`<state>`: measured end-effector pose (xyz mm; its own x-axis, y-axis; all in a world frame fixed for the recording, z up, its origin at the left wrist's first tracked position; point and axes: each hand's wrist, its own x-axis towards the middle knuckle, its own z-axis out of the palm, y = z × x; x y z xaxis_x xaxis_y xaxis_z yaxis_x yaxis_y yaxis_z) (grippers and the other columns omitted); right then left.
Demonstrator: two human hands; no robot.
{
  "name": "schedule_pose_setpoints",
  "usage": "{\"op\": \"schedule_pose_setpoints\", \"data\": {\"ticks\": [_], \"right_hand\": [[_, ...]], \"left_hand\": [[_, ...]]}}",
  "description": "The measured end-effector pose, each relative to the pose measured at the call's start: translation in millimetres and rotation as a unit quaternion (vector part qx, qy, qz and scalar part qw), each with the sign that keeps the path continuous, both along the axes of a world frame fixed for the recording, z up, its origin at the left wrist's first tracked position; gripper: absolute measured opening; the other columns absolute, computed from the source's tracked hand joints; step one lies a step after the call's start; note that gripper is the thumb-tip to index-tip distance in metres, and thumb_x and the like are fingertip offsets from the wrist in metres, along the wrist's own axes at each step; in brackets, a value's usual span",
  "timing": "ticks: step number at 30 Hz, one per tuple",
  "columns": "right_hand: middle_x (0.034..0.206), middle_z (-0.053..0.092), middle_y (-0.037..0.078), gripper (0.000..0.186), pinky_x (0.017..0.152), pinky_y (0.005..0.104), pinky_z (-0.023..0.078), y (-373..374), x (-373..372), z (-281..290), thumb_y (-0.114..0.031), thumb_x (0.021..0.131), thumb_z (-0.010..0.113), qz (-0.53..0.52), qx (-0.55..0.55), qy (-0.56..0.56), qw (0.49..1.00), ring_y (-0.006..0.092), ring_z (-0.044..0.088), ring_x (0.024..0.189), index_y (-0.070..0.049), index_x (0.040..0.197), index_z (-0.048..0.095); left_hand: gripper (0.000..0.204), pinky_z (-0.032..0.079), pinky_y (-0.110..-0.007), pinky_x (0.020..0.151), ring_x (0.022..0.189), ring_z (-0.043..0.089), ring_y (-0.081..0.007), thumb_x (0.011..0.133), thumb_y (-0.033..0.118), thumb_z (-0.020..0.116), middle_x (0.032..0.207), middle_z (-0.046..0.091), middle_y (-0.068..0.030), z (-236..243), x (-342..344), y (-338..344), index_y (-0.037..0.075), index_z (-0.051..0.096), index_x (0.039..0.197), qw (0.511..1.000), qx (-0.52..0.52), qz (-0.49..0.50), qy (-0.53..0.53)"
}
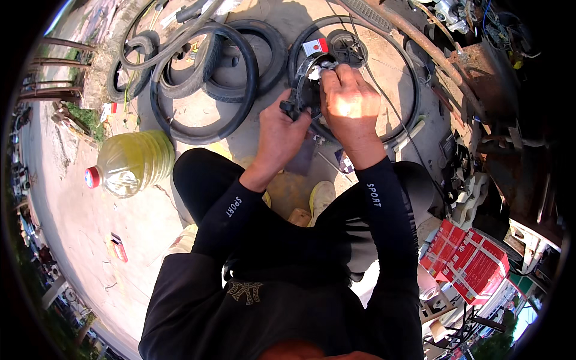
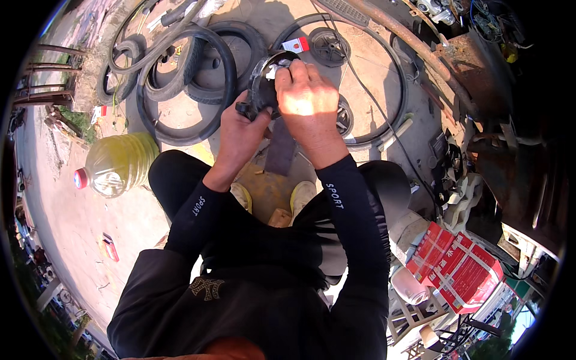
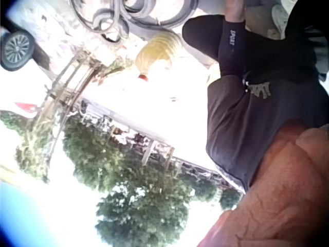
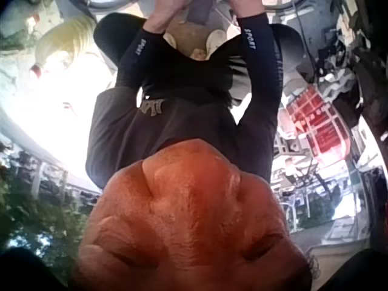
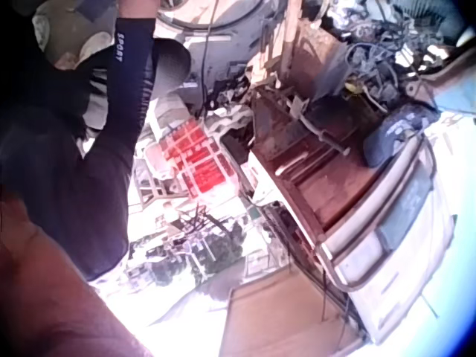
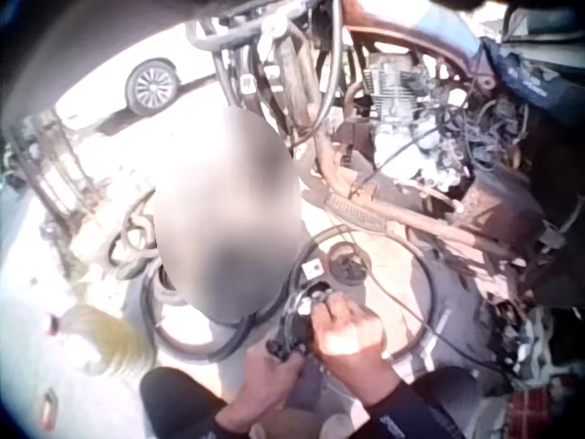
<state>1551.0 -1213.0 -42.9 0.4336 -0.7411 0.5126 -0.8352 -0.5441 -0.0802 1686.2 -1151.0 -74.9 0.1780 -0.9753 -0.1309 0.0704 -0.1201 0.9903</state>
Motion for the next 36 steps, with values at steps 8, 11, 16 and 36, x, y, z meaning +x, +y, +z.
{"op": "schedule_pose_setpoints", "data": {"ticks": [8, 11, 16, 36], "right_hand": [[0.084, 0.064, 0.005, 0.019, 0.056, 0.0348, 0.054, 0.7, 9.6, -9.6, -0.013, 0.076, 0.068, -0.034, -0.039, -0.154, 0.987, 0.0216, 0.069, 0.072, -0.008, 0.095, 0.069], [0.088, 0.062, 0.007, 0.018, 0.056, 0.0353, 0.056, -5.6, 13.3, -14.0, -0.01, 0.075, 0.068, -0.008, -0.043, -0.029, 0.999, 0.0247, 0.068, 0.068, -0.007, 0.093, 0.069], [0.091, 0.064, 0.008, 0.014, 0.058, 0.0362, 0.054, -3.6, 9.3, -28.7, -0.006, 0.082, 0.074, 0.02, -0.02, -0.126, 0.992, 0.0272, 0.068, 0.067, -0.007, 0.096, 0.072], [0.089, 0.067, 0.011, 0.017, 0.06, 0.0405, 0.055, 23.1, 24.5, -12.4, -0.004, 0.085, 0.072, -0.093, 0.025, -0.216, 0.972, 0.0331, 0.067, 0.066, -0.005, 0.102, 0.072]], "left_hand": [[0.022, 0.049, -0.029, 0.052, 0.056, 0.064, -0.0106, 0.087, 0.001, 0.064, 0.066, 0.065, -0.0054, -5.6, -1.9, 4.2, -0.002, 0.066, 0.109, 0.999, -0.026, 0.011, -0.034], [0.023, 0.049, -0.029, 0.053, 0.054, 0.063, -0.0108, 0.087, 0.002, 0.065, 0.064, 0.064, -0.0056, -7.9, 1.2, 2.2, -0.002, 0.066, 0.109, 1.0, 0.006, 0.017, 0.01], [0.025, 0.049, -0.03, 0.053, 0.053, 0.062, -0.0107, 0.087, 0.003, 0.066, 0.06, 0.062, -0.0043, -14.7, 6.9, 6.0, -0.001, 0.066, 0.112, 0.999, -0.003, 0.007, -0.049], [0.033, 0.051, -0.03, 0.057, 0.061, 0.065, -0.0105, 0.086, 0.0, 0.065, 0.072, 0.068, -0.0108, -5.3, -0.8, 0.3, 0.0, 0.067, 0.118, 0.981, -0.13, 0.019, -0.143]]}}
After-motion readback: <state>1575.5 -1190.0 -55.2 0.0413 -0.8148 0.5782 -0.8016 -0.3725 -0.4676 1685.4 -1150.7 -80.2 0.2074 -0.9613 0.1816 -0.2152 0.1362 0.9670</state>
